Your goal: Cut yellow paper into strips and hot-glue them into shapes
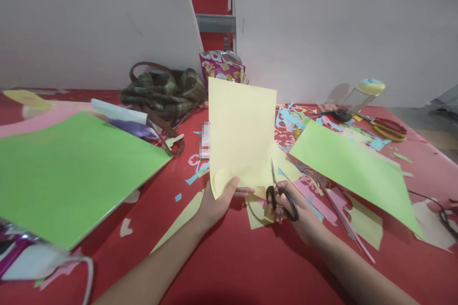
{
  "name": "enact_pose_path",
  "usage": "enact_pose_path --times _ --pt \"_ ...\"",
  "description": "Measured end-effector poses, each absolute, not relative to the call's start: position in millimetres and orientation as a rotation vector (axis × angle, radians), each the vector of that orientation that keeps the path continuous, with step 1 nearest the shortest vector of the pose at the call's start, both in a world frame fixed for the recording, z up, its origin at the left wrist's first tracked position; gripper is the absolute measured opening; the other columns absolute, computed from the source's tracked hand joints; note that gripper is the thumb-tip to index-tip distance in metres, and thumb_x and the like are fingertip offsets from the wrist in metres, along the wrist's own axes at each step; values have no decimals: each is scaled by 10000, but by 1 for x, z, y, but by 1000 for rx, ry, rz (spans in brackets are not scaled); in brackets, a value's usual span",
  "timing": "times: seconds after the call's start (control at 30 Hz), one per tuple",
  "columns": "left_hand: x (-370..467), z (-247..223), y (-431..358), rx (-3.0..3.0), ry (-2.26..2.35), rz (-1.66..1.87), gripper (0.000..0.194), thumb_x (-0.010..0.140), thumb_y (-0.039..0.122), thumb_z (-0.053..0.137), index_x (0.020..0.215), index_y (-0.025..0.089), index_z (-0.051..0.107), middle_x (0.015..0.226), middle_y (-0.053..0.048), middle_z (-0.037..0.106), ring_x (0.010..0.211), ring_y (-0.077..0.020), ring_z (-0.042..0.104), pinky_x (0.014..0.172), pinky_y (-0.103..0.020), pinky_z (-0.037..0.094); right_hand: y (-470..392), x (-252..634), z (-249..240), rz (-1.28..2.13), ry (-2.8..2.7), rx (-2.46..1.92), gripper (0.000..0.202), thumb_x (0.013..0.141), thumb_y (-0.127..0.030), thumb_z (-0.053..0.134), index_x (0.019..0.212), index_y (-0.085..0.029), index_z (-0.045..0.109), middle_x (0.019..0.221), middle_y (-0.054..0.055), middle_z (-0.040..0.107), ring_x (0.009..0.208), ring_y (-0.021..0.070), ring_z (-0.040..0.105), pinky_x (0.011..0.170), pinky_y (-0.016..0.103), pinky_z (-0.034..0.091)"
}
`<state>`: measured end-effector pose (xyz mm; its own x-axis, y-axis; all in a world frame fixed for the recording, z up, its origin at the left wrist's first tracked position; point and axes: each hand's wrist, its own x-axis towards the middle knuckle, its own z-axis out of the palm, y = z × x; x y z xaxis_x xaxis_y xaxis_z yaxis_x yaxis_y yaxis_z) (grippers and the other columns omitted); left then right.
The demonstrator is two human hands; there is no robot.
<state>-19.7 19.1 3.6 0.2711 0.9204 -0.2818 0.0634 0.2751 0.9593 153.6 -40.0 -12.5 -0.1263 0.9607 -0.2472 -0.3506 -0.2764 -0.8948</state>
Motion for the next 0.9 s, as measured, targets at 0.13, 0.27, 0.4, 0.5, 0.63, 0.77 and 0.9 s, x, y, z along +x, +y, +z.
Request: enact_pose_path --times 0.13,0.27,0.4,0.5,0.63,0.77,0.9 --pt "-19 4 19 1138 1150 794 286 733 358 483 910 136 520 706 -67 686 598 -174 636 640 -274 484 -40 153 -12 1593 -852 -1112 166 764 -359 486 780 -216 404 719 -4 500 548 91 445 480 219 308" --pt "-19 5 19 1145 1157 780 310 734 361 479 931 125 520 703 -67 686 605 -174 636 656 -277 483 -39 152 -12 1570 -863 -1146 200 744 -377 504 769 -213 393 670 -14 499 525 98 451 466 221 314" --pt "-18 5 19 1139 1144 779 328 731 364 478 932 109 531 712 -78 685 613 -185 636 671 -290 482 -39 152 -13 1541 -867 -1142 187 749 -361 504 756 -219 383 683 -25 509 525 91 462 475 218 315" --pt "-18 5 19 1127 1149 782 326 724 365 485 919 107 532 705 -84 684 613 -196 637 662 -302 485 -40 152 -15 1534 -874 -1133 164 760 -342 497 760 -220 386 709 -26 516 538 83 466 491 215 321" --pt "-18 4 19 1130 1170 771 313 718 372 489 883 111 539 705 -88 684 628 -198 639 649 -294 488 -40 152 -17 1529 -885 -1143 166 759 -347 495 773 -222 386 687 -30 521 520 78 463 494 215 333" --pt "-18 3 19 1147 1175 767 314 724 374 481 892 114 533 742 -91 682 634 -192 639 667 -289 486 -41 150 -14 1515 -881 -1160 198 743 -363 510 762 -219 375 652 -34 523 515 83 476 490 215 346" --pt "-16 6 19 1121 1179 766 337 723 366 490 940 110 517 734 -87 683 629 -191 640 652 -280 487 -40 149 -9 1509 -896 -1194 235 726 -387 522 730 -213 365 603 -36 524 491 88 482 481 219 348"
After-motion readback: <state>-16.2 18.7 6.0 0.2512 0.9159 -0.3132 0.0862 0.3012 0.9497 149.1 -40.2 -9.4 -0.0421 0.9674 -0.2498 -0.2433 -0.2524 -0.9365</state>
